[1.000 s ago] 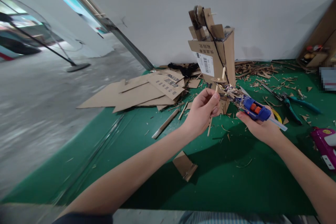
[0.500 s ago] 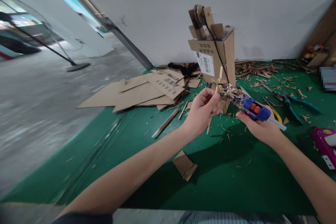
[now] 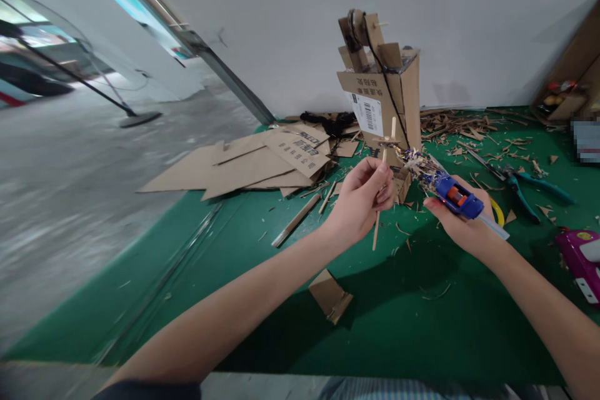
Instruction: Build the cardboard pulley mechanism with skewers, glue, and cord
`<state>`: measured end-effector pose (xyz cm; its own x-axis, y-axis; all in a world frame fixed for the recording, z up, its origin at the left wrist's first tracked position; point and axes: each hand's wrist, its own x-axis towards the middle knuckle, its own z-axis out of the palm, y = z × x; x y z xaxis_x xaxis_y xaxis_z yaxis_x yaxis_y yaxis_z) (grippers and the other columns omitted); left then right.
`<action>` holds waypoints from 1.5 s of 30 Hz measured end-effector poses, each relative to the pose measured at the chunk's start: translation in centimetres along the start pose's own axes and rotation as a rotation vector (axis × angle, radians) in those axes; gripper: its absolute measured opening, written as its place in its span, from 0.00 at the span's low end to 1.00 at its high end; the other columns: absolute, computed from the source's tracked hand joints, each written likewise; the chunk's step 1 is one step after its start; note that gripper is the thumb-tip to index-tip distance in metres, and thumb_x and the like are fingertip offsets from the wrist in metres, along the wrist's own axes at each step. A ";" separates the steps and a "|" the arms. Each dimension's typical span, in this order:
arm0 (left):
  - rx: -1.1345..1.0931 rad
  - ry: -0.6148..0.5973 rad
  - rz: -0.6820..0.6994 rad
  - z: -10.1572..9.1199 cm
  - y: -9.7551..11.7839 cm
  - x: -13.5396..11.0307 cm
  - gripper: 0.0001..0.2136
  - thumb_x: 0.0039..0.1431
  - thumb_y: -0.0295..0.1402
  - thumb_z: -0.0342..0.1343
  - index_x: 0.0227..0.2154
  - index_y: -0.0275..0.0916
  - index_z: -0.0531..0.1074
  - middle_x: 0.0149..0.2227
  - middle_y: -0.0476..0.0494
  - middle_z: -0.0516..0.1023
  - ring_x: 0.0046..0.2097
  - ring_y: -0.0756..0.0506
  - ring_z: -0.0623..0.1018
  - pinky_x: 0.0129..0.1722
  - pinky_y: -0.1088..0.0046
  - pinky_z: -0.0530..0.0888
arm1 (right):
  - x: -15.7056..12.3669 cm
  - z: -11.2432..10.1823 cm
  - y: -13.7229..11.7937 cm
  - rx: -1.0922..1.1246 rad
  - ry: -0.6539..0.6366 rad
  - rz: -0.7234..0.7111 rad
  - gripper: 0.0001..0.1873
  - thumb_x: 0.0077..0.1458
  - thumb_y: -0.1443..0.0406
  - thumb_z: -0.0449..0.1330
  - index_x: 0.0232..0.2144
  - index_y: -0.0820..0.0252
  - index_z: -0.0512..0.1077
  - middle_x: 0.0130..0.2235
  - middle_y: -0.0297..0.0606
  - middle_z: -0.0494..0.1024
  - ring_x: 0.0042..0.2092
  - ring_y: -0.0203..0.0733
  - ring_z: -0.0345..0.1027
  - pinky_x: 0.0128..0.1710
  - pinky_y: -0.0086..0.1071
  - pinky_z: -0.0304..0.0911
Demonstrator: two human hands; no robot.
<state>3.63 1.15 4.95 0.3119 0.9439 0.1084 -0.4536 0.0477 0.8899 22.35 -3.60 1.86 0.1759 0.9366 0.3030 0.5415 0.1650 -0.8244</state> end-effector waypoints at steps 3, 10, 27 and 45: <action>-0.029 0.005 -0.023 0.2 0.2 -0.2 0.13 0.62 0.35 0.61 0.29 0.39 0.63 0.24 0.55 0.63 0.21 0.57 0.58 0.19 0.81 0.53 | 0.1 0.0 0.1 0.004 -0.005 -0.016 0.15 0.52 0.49 0.64 0.30 0.52 0.73 0.22 0.34 0.73 0.25 0.44 0.69 0.24 0.35 0.64; -0.073 0.000 -0.075 0.4 0.6 -0.3 0.11 0.64 0.33 0.58 0.28 0.38 0.63 0.26 0.55 0.63 0.20 0.58 0.58 0.19 0.82 0.54 | 0.2 0.0 0.1 0.001 -0.004 -0.030 0.16 0.53 0.48 0.63 0.29 0.52 0.72 0.21 0.33 0.73 0.24 0.43 0.68 0.24 0.34 0.63; -0.009 -0.029 0.006 0.0 -0.1 0.0 0.14 0.59 0.38 0.64 0.28 0.38 0.64 0.23 0.56 0.62 0.21 0.57 0.57 0.19 0.80 0.54 | 0.2 -0.1 -0.9 0.011 0.003 -0.103 0.12 0.50 0.52 0.65 0.26 0.51 0.71 0.21 0.32 0.73 0.24 0.43 0.69 0.25 0.34 0.66; -0.039 -0.015 -0.054 0.0 0.0 0.0 0.15 0.60 0.39 0.63 0.28 0.38 0.63 0.26 0.56 0.62 0.21 0.58 0.57 0.17 0.82 0.53 | 0.2 0.0 -0.2 0.044 0.000 -0.059 0.15 0.49 0.50 0.67 0.26 0.53 0.74 0.20 0.32 0.72 0.21 0.41 0.65 0.23 0.34 0.65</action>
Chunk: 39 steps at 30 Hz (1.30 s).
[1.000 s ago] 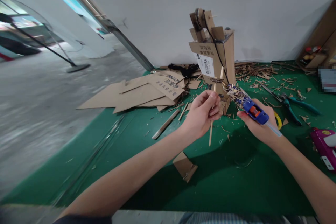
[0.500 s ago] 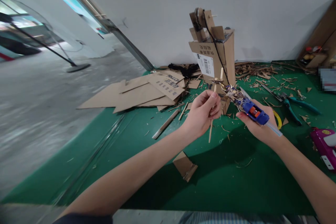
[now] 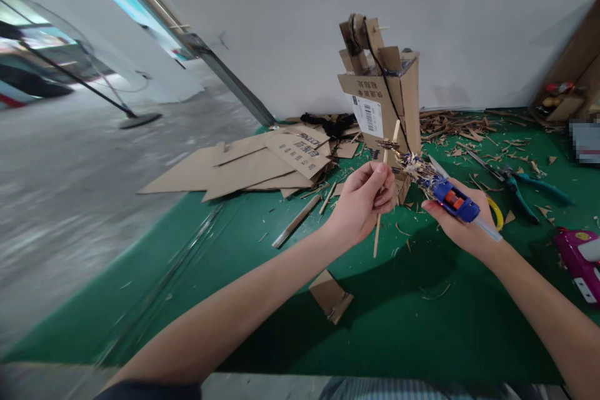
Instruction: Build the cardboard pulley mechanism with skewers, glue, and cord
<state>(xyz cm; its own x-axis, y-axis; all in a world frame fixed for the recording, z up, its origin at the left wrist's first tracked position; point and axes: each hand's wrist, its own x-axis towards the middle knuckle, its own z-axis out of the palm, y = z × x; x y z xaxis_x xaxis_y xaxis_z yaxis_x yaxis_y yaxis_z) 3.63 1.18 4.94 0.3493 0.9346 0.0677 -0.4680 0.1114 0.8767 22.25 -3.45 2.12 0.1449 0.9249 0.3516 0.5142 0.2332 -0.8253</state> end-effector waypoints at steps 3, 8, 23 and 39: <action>0.001 -0.006 0.002 0.0 -0.1 0.1 0.15 0.61 0.40 0.62 0.28 0.38 0.63 0.26 0.56 0.62 0.20 0.58 0.57 0.17 0.82 0.53 | 0.0 0.0 0.2 0.008 -0.004 0.001 0.16 0.50 0.50 0.67 0.26 0.54 0.74 0.20 0.32 0.72 0.22 0.41 0.65 0.24 0.34 0.65; 0.020 -0.003 0.026 0.0 -0.2 0.0 0.15 0.61 0.39 0.62 0.28 0.38 0.63 0.24 0.56 0.62 0.20 0.58 0.56 0.18 0.81 0.53 | 0.0 0.1 0.3 0.011 -0.013 -0.015 0.15 0.50 0.50 0.67 0.28 0.54 0.75 0.20 0.31 0.72 0.22 0.40 0.65 0.24 0.34 0.65; 0.052 -0.025 0.051 -0.2 -0.3 -0.1 0.16 0.59 0.40 0.64 0.28 0.37 0.64 0.22 0.56 0.62 0.21 0.57 0.57 0.19 0.80 0.55 | 0.1 0.2 -0.1 0.043 -0.010 -0.120 0.14 0.51 0.52 0.66 0.26 0.54 0.73 0.21 0.31 0.74 0.21 0.40 0.68 0.23 0.32 0.67; 0.042 -0.018 0.048 -0.3 -0.7 0.0 0.12 0.63 0.33 0.61 0.29 0.38 0.63 0.22 0.56 0.61 0.20 0.57 0.58 0.18 0.81 0.54 | 0.0 0.6 0.9 0.064 -0.006 -0.142 0.15 0.52 0.50 0.66 0.28 0.54 0.73 0.25 0.32 0.77 0.25 0.40 0.71 0.26 0.32 0.69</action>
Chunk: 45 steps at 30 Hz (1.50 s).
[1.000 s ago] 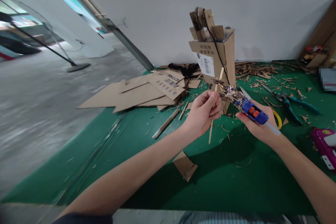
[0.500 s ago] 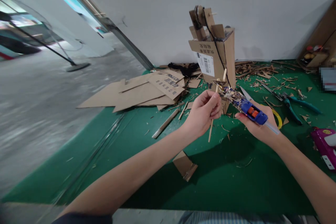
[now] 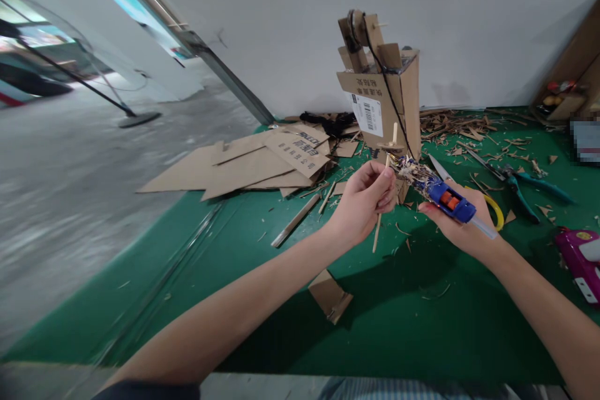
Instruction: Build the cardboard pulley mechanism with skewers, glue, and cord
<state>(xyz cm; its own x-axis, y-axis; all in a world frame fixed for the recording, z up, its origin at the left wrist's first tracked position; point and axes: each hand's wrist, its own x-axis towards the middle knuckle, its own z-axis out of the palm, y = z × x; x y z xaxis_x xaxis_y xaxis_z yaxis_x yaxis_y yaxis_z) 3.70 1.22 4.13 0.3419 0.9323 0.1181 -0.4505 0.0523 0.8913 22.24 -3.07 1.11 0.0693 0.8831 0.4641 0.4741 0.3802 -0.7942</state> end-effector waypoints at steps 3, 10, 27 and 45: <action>0.004 0.004 -0.004 0.0 0.0 0.1 0.13 0.62 0.34 0.62 0.29 0.39 0.62 0.22 0.57 0.61 0.20 0.57 0.58 0.18 0.81 0.54 | -0.1 0.0 0.3 -0.007 -0.015 0.028 0.17 0.52 0.48 0.66 0.29 0.54 0.74 0.24 0.32 0.77 0.24 0.40 0.70 0.25 0.32 0.68; 0.032 0.002 -0.025 0.1 0.3 -0.1 0.14 0.61 0.36 0.63 0.30 0.40 0.61 0.20 0.58 0.61 0.20 0.57 0.58 0.19 0.80 0.54 | 0.1 -0.2 -0.6 -0.014 -0.026 0.033 0.13 0.52 0.52 0.66 0.28 0.54 0.74 0.23 0.31 0.76 0.23 0.40 0.69 0.24 0.32 0.67; -0.047 0.048 -0.063 0.6 0.9 -0.2 0.10 0.67 0.31 0.53 0.28 0.38 0.63 0.25 0.55 0.63 0.20 0.57 0.57 0.18 0.81 0.53 | 0.3 -0.2 -1.3 0.041 -0.021 0.073 0.16 0.49 0.52 0.68 0.24 0.55 0.71 0.21 0.30 0.73 0.22 0.38 0.66 0.23 0.31 0.65; -0.043 0.039 -0.034 0.1 0.5 0.1 0.13 0.62 0.36 0.61 0.29 0.38 0.63 0.25 0.56 0.62 0.21 0.58 0.59 0.18 0.82 0.54 | 0.3 -0.3 -1.3 0.003 -0.021 0.094 0.17 0.48 0.52 0.67 0.22 0.56 0.69 0.20 0.31 0.72 0.21 0.38 0.66 0.22 0.31 0.65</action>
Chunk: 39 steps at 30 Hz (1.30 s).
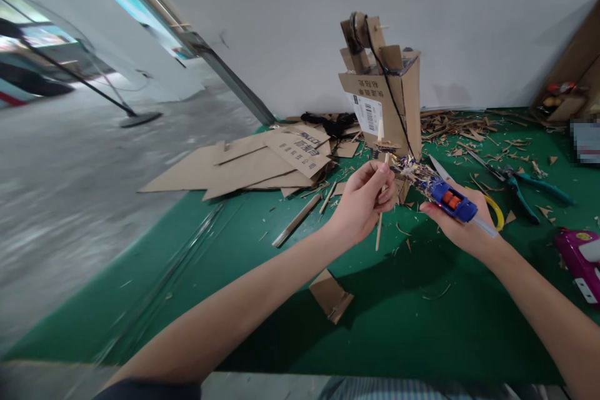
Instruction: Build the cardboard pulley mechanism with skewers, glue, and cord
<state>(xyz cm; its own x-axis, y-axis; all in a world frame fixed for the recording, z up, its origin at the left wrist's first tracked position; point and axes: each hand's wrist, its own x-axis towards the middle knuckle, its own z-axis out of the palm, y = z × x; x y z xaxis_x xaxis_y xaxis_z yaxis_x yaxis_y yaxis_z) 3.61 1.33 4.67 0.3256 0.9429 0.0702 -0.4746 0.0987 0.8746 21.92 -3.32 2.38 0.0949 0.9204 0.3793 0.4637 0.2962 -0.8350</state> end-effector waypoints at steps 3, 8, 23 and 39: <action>-0.006 0.002 -0.004 0.0 0.0 0.0 0.13 0.62 0.35 0.62 0.30 0.38 0.63 0.25 0.56 0.62 0.21 0.58 0.59 0.18 0.83 0.54 | 0.0 0.0 0.1 -0.010 -0.002 0.002 0.18 0.49 0.51 0.66 0.21 0.56 0.68 0.20 0.32 0.71 0.21 0.38 0.64 0.21 0.31 0.63; -0.004 0.016 -0.014 0.0 -0.1 0.0 0.13 0.62 0.35 0.61 0.30 0.38 0.63 0.23 0.56 0.60 0.21 0.57 0.58 0.18 0.83 0.54 | 0.0 0.0 0.0 0.008 0.003 -0.020 0.18 0.48 0.52 0.67 0.21 0.55 0.68 0.20 0.32 0.72 0.22 0.38 0.66 0.23 0.31 0.65; -0.007 0.035 -0.021 0.2 0.1 0.0 0.13 0.61 0.35 0.62 0.30 0.39 0.62 0.24 0.57 0.59 0.21 0.57 0.58 0.19 0.83 0.54 | -0.1 0.0 0.0 0.005 -0.006 -0.004 0.15 0.49 0.52 0.67 0.26 0.56 0.73 0.20 0.32 0.74 0.21 0.39 0.67 0.22 0.31 0.66; 0.001 0.003 0.003 0.1 0.0 0.0 0.13 0.62 0.37 0.61 0.30 0.39 0.63 0.24 0.56 0.60 0.21 0.57 0.57 0.18 0.82 0.52 | -0.1 0.1 0.2 0.027 0.012 0.020 0.11 0.49 0.55 0.67 0.27 0.55 0.75 0.24 0.35 0.79 0.24 0.43 0.73 0.23 0.33 0.69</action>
<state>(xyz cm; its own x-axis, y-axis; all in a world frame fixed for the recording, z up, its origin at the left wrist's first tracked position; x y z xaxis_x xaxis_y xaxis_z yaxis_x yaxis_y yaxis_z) 3.66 1.31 4.74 0.3215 0.9442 0.0717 -0.4745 0.0951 0.8751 21.96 -3.33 2.18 0.1147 0.9229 0.3675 0.4376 0.2852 -0.8527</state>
